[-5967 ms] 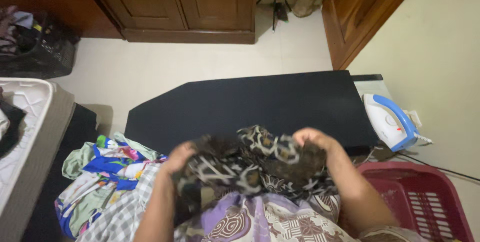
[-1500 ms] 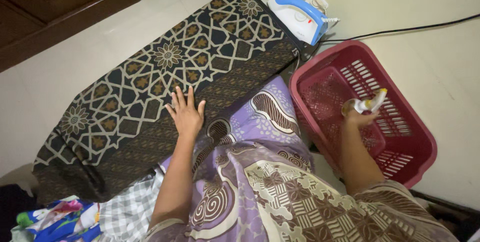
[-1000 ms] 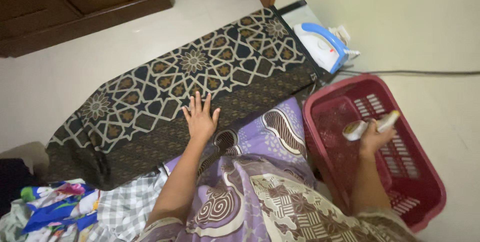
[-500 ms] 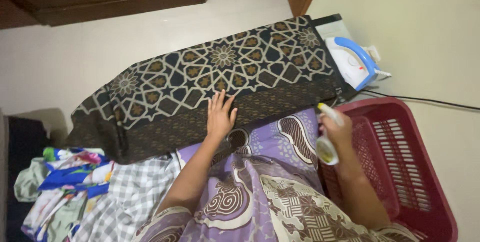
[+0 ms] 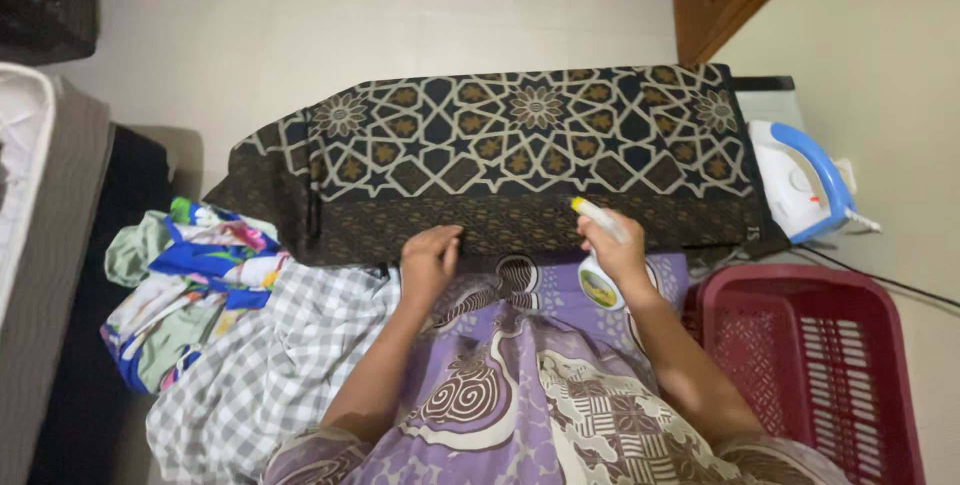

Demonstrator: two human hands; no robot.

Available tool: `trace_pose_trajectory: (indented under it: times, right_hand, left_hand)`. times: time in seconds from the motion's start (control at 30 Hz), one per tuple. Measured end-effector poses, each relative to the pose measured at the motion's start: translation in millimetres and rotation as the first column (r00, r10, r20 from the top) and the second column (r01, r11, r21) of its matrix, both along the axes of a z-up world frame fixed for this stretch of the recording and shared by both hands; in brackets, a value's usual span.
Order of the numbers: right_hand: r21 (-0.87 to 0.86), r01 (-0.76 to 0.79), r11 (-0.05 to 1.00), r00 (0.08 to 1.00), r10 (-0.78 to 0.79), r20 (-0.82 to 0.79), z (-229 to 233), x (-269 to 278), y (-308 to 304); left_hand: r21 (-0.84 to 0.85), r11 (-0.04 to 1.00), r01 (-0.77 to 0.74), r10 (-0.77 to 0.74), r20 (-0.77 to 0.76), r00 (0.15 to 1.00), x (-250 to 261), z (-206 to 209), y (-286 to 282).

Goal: The person irons a patterned cloth on an ironing board, repeatedly smoothing it with an iron and occasionally spraying it with a liquid from a bottle. The person folds the cloth multiple times while continuing to iron it.

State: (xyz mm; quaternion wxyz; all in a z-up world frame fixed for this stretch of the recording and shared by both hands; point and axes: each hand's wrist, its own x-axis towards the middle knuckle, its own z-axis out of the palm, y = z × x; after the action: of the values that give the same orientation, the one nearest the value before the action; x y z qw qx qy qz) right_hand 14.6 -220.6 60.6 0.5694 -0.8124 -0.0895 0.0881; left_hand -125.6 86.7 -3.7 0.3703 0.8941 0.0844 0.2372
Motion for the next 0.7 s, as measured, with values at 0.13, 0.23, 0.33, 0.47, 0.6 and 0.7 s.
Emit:
trace_pose_trajectory:
  times: [0.13,0.23,0.33,0.47,0.6,0.7]
  right_hand:
    - [0.127,-0.127,0.984,0.991,0.132,-0.037,21.9,9.3,52.3]
    - [0.044,-0.256,0.966,0.967,0.256,-0.007,36.9,13.1,96.9]
    - [-0.035,-0.339,0.940,0.940,0.340,0.024,50.7,13.8,144.7]
    - [-0.187,-0.429,0.884,0.873,0.459,0.165,65.6,6.1,201.0]
    - [-0.321,-0.453,0.832,0.837,0.521,0.169,80.4,-3.9,237.8]
    - [-0.155,-0.441,0.884,0.824,0.467,0.319,87.3,9.1,244.8]
  left_hand:
    - [-0.022,0.944,-0.329,0.328,0.175,0.928,-19.6,-6.2,54.2]
    - [-0.007,0.708,-0.706,0.697,0.167,0.697,-24.1,-21.4,85.5]
    - [-0.114,0.582,-0.805,0.813,0.098,0.574,-30.8,-50.2,121.2]
    - [-0.232,0.573,-0.786,0.813,0.043,0.580,-36.4,-97.4,159.1]
    - [-0.393,0.462,-0.796,0.798,-0.209,0.566,-47.6,-116.4,169.7]
    - [-0.752,0.424,-0.504,0.740,-0.034,0.672,-51.1,-121.5,166.3]
